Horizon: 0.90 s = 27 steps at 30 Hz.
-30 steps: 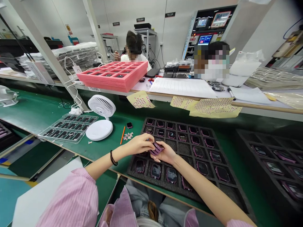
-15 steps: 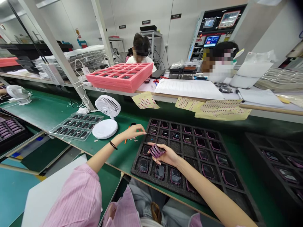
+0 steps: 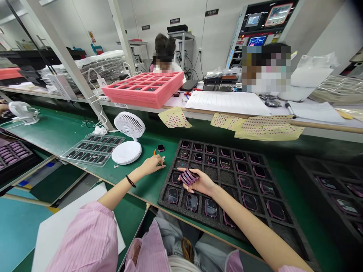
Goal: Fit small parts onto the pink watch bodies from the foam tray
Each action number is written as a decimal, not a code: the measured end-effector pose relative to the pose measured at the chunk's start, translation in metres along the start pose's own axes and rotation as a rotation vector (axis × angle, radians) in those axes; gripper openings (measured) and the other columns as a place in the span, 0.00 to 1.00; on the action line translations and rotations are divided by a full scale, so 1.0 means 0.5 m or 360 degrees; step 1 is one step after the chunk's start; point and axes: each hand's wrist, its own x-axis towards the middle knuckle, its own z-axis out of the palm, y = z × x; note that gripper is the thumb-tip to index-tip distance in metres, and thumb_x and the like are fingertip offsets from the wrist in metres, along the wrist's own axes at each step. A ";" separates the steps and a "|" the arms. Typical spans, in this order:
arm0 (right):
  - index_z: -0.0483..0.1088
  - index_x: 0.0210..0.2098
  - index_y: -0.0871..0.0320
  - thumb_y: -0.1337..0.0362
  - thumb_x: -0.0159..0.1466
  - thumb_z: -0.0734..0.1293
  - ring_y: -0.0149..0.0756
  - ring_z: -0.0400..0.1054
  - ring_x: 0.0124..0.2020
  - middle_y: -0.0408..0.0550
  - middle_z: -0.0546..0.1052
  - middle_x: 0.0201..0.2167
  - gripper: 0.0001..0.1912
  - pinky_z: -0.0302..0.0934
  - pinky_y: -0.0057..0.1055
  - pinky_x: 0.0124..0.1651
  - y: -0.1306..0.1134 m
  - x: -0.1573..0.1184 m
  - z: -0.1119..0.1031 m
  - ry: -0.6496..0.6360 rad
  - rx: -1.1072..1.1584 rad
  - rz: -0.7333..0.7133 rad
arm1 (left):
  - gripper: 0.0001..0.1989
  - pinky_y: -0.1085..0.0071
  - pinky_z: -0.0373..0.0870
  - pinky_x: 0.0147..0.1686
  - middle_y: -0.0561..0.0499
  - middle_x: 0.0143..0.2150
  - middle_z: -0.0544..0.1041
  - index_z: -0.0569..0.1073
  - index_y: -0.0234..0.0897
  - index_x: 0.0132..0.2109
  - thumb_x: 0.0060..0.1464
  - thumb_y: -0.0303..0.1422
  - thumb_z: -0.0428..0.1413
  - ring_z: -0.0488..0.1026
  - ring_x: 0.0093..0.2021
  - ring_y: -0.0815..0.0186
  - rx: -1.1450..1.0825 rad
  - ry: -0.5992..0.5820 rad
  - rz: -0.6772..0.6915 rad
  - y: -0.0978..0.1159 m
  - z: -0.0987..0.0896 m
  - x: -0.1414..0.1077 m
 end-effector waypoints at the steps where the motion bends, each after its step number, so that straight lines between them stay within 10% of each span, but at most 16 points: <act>1: 0.59 0.57 0.61 0.60 0.64 0.56 0.37 0.69 0.23 0.56 0.78 0.37 0.23 0.55 0.29 0.20 0.000 0.000 0.000 -0.0002 0.0003 -0.0008 | 0.06 0.68 0.69 0.40 0.45 0.43 0.73 0.73 0.35 0.35 0.52 0.34 0.57 0.72 0.45 0.58 -0.0052 0.0027 -0.0038 -0.001 0.005 0.002; 8: 0.61 0.55 0.61 0.58 0.64 0.55 0.37 0.68 0.23 0.56 0.78 0.37 0.22 0.54 0.29 0.20 -0.004 0.002 -0.005 0.0051 0.0066 -0.0041 | 0.06 0.72 0.69 0.35 0.49 0.34 0.77 0.72 0.35 0.38 0.58 0.31 0.52 0.75 0.35 0.65 -0.0239 0.0212 0.0052 0.066 -0.009 -0.005; 15: 0.68 0.38 0.63 0.57 0.65 0.53 0.36 0.67 0.22 0.53 0.76 0.28 0.18 0.55 0.28 0.19 -0.004 0.005 -0.007 -0.0019 0.0032 -0.0071 | 0.09 0.68 0.68 0.42 0.47 0.38 0.80 0.73 0.34 0.43 0.62 0.30 0.49 0.74 0.40 0.66 -0.0096 0.0835 0.1129 0.177 -0.016 -0.023; 27: 0.68 0.30 0.63 0.57 0.65 0.55 0.36 0.68 0.22 0.50 0.73 0.23 0.18 0.56 0.27 0.19 -0.001 0.006 -0.008 -0.0060 0.0042 -0.0034 | 0.12 0.69 0.69 0.42 0.44 0.40 0.79 0.75 0.34 0.41 0.63 0.30 0.47 0.74 0.42 0.64 -0.0251 0.0646 0.1333 0.186 -0.010 0.001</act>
